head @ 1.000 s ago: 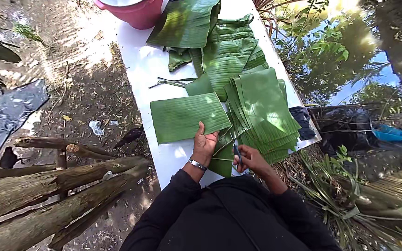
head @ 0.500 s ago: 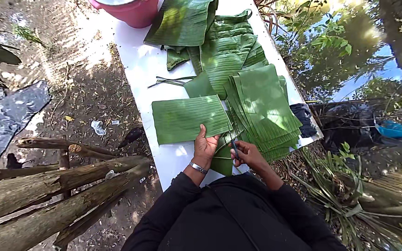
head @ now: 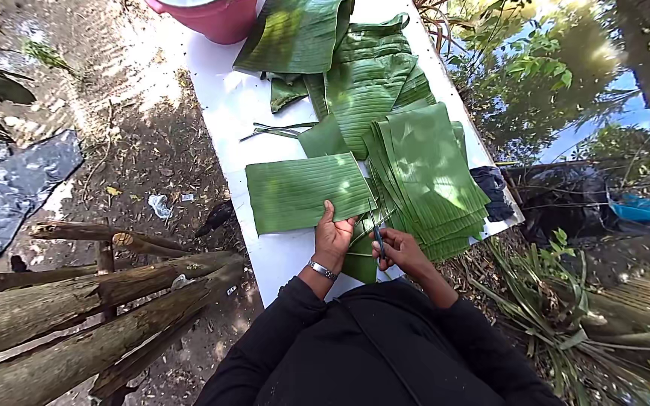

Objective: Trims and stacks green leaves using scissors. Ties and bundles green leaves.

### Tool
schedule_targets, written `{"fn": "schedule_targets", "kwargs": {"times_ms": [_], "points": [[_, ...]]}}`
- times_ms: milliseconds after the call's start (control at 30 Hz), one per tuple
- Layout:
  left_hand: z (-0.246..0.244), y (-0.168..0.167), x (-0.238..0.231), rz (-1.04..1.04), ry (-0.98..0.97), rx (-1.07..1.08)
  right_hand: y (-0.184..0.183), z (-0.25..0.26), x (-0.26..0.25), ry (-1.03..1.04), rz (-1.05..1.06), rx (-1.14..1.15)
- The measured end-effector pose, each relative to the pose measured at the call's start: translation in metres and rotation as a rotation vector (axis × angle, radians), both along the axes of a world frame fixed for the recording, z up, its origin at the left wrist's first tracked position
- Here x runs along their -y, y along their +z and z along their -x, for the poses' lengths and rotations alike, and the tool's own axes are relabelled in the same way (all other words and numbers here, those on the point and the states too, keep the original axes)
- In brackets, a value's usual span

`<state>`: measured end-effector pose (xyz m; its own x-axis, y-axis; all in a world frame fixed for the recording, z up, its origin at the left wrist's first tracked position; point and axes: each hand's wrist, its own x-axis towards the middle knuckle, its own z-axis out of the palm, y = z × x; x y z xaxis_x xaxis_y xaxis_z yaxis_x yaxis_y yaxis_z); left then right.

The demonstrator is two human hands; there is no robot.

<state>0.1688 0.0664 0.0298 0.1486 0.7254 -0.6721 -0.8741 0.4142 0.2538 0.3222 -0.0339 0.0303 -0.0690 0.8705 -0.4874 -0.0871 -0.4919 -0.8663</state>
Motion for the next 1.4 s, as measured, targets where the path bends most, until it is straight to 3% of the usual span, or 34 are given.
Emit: {"fn": "schedule_targets", "kwargs": {"times_ms": [1400], "points": [[0.001, 0.001, 0.005, 0.042, 0.000, -0.022, -0.005, 0.010, -0.007, -0.057, -0.019, 0.015]]}}
